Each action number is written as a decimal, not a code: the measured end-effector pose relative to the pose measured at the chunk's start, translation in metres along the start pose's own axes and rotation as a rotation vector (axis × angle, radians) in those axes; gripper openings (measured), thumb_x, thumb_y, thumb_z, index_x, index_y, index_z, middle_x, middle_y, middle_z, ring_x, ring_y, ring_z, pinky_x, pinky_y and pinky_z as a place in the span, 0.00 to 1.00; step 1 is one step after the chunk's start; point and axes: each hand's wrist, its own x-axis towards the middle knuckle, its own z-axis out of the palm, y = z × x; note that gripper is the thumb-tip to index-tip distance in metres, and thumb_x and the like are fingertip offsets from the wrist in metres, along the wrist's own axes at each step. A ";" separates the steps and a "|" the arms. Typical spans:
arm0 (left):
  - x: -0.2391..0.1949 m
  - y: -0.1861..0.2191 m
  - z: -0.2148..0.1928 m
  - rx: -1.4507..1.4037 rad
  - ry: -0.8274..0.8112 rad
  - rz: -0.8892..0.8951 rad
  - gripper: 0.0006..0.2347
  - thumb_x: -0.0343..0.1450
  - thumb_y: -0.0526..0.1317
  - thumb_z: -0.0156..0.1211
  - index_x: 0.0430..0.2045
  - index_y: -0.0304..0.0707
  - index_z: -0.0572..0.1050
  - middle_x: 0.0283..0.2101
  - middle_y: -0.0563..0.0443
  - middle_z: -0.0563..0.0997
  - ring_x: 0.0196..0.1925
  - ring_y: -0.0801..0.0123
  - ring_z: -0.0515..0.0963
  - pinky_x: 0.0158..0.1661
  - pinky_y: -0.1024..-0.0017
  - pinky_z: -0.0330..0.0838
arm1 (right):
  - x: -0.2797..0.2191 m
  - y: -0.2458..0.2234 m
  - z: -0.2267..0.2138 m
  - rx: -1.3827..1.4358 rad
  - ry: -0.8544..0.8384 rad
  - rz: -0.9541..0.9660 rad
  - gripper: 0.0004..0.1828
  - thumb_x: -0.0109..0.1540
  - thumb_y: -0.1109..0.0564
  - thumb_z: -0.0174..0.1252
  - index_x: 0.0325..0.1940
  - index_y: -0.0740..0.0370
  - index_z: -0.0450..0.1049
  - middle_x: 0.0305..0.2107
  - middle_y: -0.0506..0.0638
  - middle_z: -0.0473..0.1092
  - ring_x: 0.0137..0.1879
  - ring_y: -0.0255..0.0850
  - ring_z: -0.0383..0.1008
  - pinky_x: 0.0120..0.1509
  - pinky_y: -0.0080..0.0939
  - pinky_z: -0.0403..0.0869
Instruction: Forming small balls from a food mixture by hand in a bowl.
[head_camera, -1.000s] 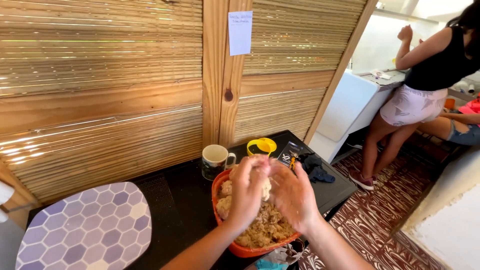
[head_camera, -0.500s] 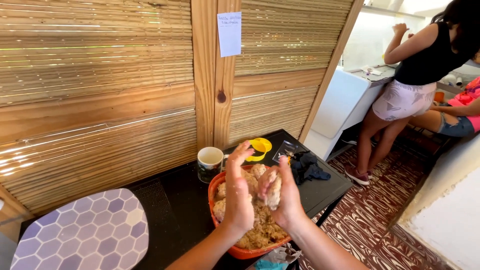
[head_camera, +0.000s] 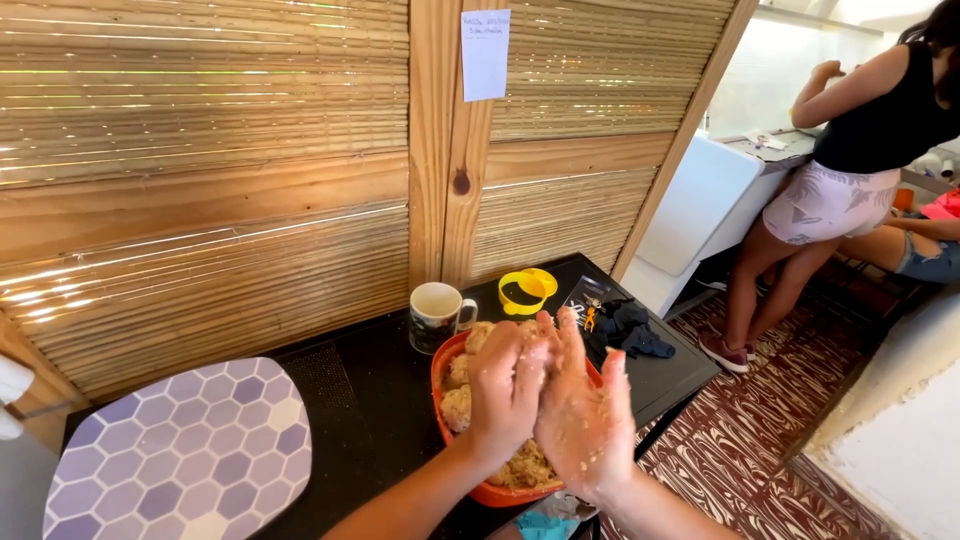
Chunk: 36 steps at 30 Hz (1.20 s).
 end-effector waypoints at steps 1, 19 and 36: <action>-0.004 -0.010 0.002 -0.040 0.006 -0.058 0.14 0.78 0.37 0.42 0.22 0.37 0.71 0.22 0.51 0.71 0.25 0.69 0.70 0.26 0.74 0.65 | 0.003 -0.005 0.002 0.041 0.132 0.005 0.46 0.69 0.26 0.40 0.79 0.49 0.27 0.74 0.51 0.31 0.72 0.42 0.41 0.74 0.39 0.53; 0.030 -0.007 -0.018 -0.458 -0.295 -0.895 0.31 0.74 0.62 0.32 0.65 0.37 0.61 0.69 0.32 0.59 0.73 0.43 0.55 0.67 0.45 0.47 | 0.026 -0.011 -0.064 -0.291 0.733 0.036 0.21 0.66 0.45 0.56 0.27 0.64 0.69 0.21 0.59 0.68 0.30 0.51 0.76 0.34 0.50 0.78; 0.022 0.021 0.004 -0.942 0.264 -1.571 0.24 0.73 0.60 0.48 0.40 0.35 0.78 0.37 0.45 0.80 0.37 0.58 0.79 0.40 0.65 0.75 | 0.015 0.000 -0.011 -1.672 -0.303 -0.535 0.45 0.71 0.24 0.26 0.81 0.54 0.30 0.78 0.62 0.30 0.84 0.55 0.36 0.88 0.64 0.47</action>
